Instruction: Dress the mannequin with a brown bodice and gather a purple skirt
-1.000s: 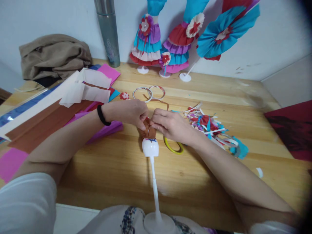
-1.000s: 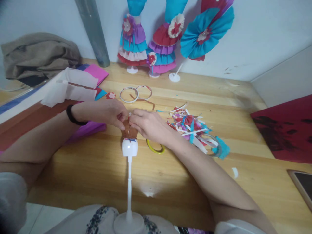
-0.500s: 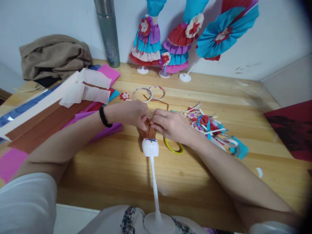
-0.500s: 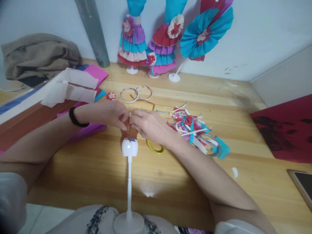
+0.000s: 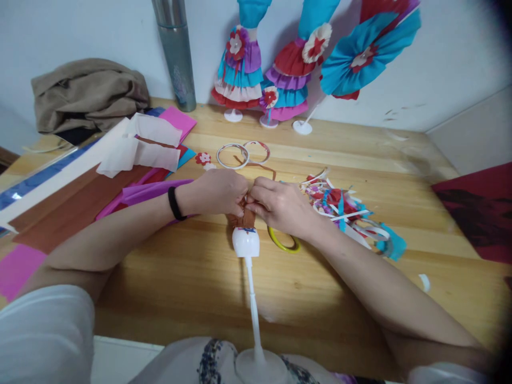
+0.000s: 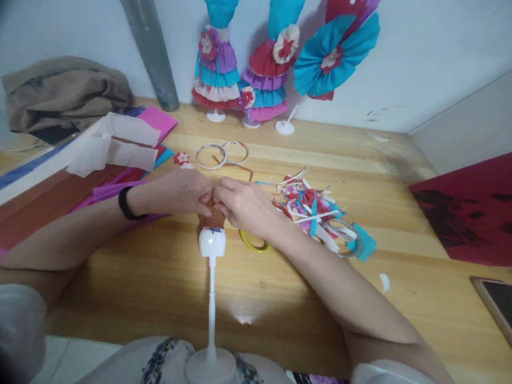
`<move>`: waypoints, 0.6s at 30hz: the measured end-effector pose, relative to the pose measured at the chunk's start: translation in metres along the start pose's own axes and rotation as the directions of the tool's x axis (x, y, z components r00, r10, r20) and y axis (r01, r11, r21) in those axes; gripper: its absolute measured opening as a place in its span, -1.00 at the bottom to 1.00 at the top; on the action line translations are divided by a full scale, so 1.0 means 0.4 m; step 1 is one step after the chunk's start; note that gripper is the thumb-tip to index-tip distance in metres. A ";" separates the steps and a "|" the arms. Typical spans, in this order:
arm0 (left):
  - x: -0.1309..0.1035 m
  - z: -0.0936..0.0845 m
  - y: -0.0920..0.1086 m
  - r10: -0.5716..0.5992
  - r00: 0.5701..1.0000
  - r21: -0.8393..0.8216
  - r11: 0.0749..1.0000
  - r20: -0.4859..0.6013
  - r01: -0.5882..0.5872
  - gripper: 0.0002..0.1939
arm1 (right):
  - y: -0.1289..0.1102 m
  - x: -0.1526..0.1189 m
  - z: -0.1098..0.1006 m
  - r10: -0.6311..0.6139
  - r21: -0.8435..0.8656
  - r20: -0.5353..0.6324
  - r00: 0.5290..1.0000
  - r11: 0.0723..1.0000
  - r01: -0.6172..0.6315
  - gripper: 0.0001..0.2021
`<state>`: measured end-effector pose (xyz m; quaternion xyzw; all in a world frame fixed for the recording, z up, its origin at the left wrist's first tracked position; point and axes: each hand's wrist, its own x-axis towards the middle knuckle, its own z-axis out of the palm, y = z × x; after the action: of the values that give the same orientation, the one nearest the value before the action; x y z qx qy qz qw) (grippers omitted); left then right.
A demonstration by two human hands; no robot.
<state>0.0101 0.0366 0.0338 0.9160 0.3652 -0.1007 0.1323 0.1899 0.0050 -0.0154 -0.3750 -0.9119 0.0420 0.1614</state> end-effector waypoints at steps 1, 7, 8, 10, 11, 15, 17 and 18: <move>0.001 0.002 0.001 0.000 1.000 -0.001 1.000 0.002 0.000 -0.91 | -0.001 0.001 0.000 0.011 0.003 -0.002 1.000 1.000 -0.011 -0.86; 0.004 0.005 0.000 -0.026 1.000 0.012 1.000 -0.007 0.026 -0.89 | -0.008 0.008 0.003 0.133 0.128 0.014 0.991 0.983 -0.133 -0.91; 0.004 0.005 0.000 -0.027 1.000 0.011 1.000 -0.003 0.027 -0.89 | -0.009 0.009 0.004 0.163 0.162 0.011 0.987 0.973 -0.163 -0.91; 0.004 0.006 -0.001 -0.018 1.000 0.002 1.000 0.003 0.018 -0.90 | -0.010 0.012 0.005 0.212 0.232 -0.002 0.977 0.951 -0.206 -0.89; 0.004 0.007 -0.002 -0.014 1.000 0.000 1.000 0.004 0.014 -0.91 | -0.011 0.014 0.005 0.231 0.268 -0.010 0.973 0.938 -0.220 -0.88; 0.007 0.012 -0.004 -0.021 1.000 0.026 0.999 0.004 0.021 -0.87 | -0.012 0.022 0.006 0.298 0.436 -0.008 0.954 0.860 -0.265 -0.84; 0.009 0.015 -0.005 -0.023 1.000 0.025 0.999 -0.004 0.023 -0.85 | -0.010 0.025 0.010 0.345 0.526 0.021 0.938 0.794 -0.304 -0.85; 0.009 0.017 -0.005 -0.022 1.000 0.016 1.000 -0.005 0.022 -0.84 | -0.009 0.026 0.013 0.370 0.572 0.044 0.928 0.752 -0.328 -0.85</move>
<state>0.0106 0.0382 0.0261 0.9131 0.3749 -0.1031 0.1230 0.1789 0.0097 -0.0169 -0.4742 -0.7645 0.3284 0.2878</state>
